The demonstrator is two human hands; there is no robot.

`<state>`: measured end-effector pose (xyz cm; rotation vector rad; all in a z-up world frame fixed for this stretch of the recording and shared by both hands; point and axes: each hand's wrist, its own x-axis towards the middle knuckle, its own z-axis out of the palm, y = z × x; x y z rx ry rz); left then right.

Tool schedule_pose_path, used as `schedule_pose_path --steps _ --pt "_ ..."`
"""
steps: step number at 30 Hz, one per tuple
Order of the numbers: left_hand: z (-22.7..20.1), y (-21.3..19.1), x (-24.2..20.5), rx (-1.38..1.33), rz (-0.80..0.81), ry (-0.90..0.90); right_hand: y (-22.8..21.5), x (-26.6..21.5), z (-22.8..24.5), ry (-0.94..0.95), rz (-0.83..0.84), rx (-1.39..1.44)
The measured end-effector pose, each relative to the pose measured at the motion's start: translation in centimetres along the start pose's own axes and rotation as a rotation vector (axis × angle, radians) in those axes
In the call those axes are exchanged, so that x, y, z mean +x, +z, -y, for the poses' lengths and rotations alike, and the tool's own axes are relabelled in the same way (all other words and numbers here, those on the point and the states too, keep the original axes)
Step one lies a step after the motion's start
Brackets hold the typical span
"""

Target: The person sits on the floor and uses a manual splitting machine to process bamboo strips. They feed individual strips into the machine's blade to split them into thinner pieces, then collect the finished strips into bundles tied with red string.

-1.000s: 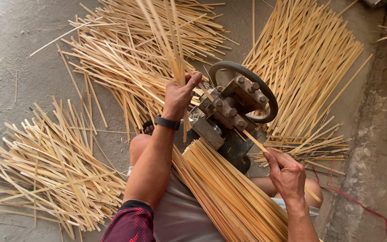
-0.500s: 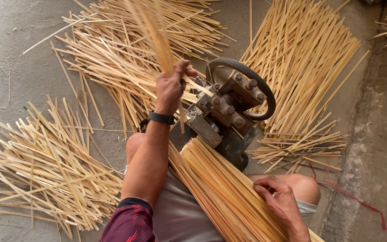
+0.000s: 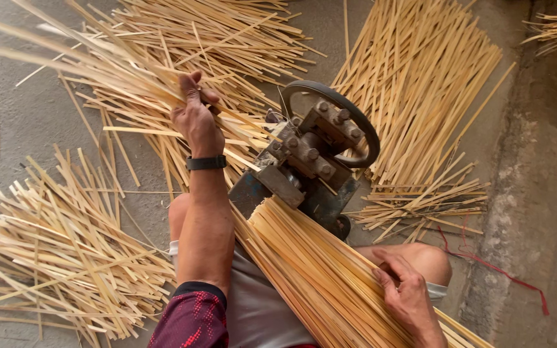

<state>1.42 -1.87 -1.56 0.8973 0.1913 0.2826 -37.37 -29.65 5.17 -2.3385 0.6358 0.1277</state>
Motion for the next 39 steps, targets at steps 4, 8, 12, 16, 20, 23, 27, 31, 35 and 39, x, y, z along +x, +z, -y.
schedule_pose_path --steps 4,8,12,16,20,23,27,31,35,39 --pt "1.1 0.3 0.2 0.03 -0.124 -0.01 0.3 -1.2 -1.5 -0.004 -0.078 -0.053" --pt "-1.0 -2.5 3.5 -0.009 -0.297 0.149 -0.6 -1.4 -3.0 0.076 -0.134 0.122" --pt "-6.1 -7.0 4.3 -0.255 -0.214 0.123 -2.0 -0.1 -2.7 -0.119 -0.325 0.008" --pt "-7.4 -6.7 2.3 -0.011 -0.188 -0.112 -2.2 2.5 -1.4 -0.197 -0.399 -0.199" --pt "-6.3 -4.0 0.1 0.241 0.027 -0.361 -1.2 4.4 -0.1 -0.216 -0.447 -0.251" --pt "-4.1 -2.3 -1.5 0.302 0.138 -0.416 0.2 5.8 0.7 -0.193 -0.391 -0.188" --pt "-1.7 0.0 -2.7 0.393 0.256 -0.422 0.2 5.7 2.3 -0.178 -0.374 -0.179" --pt "-0.9 0.9 -3.8 0.33 0.304 -0.447 -0.4 5.3 2.8 -0.105 -0.346 -0.183" --pt "0.0 1.4 -4.4 0.295 0.283 -0.387 0.1 5.0 1.2 -0.158 -0.339 -0.134" --pt "0.3 1.8 -3.8 0.191 0.316 -0.325 1.2 4.7 -1.7 0.009 0.021 -0.073"
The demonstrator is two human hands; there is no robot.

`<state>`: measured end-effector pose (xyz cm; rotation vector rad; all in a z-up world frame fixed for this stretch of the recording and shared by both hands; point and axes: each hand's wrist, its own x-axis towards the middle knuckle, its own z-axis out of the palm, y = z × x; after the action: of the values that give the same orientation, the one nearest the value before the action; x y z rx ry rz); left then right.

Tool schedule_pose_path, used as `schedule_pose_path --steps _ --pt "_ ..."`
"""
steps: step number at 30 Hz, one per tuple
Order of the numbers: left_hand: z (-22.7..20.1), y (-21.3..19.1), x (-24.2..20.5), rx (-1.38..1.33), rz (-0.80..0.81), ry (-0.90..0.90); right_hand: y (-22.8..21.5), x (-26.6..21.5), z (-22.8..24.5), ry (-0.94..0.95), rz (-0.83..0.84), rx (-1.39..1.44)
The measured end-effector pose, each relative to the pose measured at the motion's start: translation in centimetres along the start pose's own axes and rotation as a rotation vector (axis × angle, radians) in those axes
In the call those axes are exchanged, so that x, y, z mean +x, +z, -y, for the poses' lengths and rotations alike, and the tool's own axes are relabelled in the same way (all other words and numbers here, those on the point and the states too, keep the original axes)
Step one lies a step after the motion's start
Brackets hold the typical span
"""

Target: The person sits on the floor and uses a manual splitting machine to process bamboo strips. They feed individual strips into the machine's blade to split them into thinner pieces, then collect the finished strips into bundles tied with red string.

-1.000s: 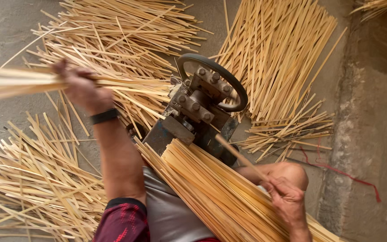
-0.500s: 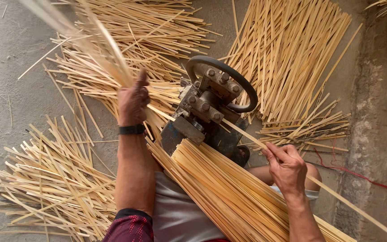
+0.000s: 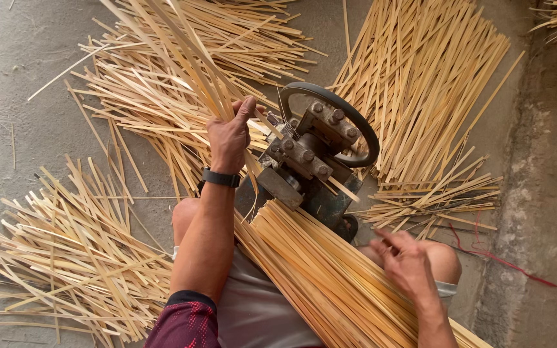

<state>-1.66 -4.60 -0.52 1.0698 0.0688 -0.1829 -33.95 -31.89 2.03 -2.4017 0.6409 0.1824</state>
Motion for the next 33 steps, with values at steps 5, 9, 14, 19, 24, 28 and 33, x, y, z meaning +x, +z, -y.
schedule_pose_path --steps 5,9,14,19,24,28,33 --pt "0.2 -0.3 0.8 -0.028 -0.055 0.048 1.0 -1.4 -1.5 0.057 0.155 0.002" --pt "-0.4 -1.5 1.6 -0.148 -0.134 0.004 0.0 -2.0 -2.0 0.099 0.082 0.052" --pt "-0.8 -4.1 2.7 -0.338 -0.225 0.047 -1.2 -2.9 -3.8 -0.001 -0.11 0.315" --pt "-0.4 -4.6 3.0 -0.342 -0.299 -0.054 -3.1 -1.9 -1.8 -0.134 -0.272 0.076" --pt "1.2 -5.4 3.6 -0.367 -0.317 -0.072 -2.9 0.4 1.5 -0.202 -0.264 0.001" --pt "1.7 -7.9 5.3 0.081 -0.418 0.112 -1.5 2.2 2.5 -0.184 -0.224 -0.001" --pt "0.5 -7.1 4.5 0.271 -0.344 0.125 -0.8 2.6 4.0 -0.149 -0.237 -0.022"
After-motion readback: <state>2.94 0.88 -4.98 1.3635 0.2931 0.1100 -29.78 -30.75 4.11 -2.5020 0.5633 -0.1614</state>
